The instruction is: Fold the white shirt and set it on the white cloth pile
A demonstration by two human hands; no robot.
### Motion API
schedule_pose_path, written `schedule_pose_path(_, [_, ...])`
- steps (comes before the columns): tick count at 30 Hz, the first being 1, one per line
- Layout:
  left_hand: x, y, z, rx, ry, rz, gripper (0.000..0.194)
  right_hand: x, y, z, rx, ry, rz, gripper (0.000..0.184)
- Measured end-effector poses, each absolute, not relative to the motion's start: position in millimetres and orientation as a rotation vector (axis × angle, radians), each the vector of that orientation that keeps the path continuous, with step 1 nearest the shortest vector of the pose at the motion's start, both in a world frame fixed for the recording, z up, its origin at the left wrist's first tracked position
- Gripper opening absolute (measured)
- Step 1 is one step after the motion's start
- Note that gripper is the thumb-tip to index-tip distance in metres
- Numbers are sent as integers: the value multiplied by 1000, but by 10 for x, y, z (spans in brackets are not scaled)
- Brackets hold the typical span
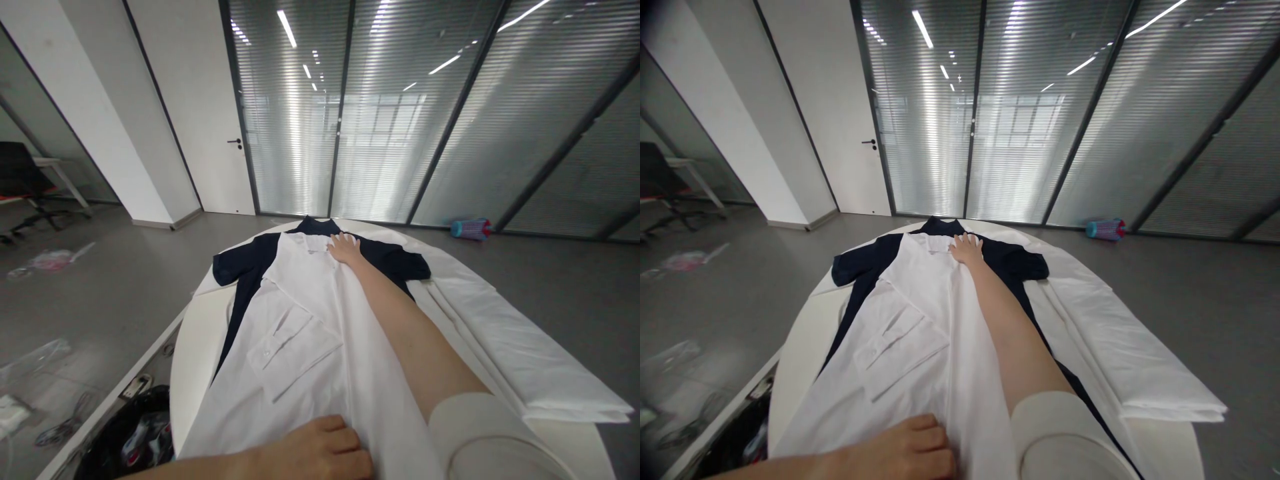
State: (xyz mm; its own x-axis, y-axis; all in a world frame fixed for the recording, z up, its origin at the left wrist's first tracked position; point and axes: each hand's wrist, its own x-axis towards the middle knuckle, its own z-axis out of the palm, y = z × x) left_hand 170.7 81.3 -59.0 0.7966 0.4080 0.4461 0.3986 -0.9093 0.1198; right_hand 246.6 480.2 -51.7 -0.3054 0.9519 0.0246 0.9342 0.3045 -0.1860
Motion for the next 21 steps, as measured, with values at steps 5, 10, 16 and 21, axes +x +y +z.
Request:
schedule_pose_path(5, [1710,835,-711,2919,713,760,24,2438,4791,-346,-1903,-2116,146,69])
schedule_pose_path(10, [1700,858,-626,2912,617,855,21,2497,4879,-169,-2017,-2090,409,64])
schedule_pose_path(16, [1692,842,-552,2956,584,875,12,2478,4888,-230,-2014,-2127,482,67])
schedule_pose_path(21, [1676,817,-436,2985,583,860,15,2535,4907,-79,-2009,-2104,474,38])
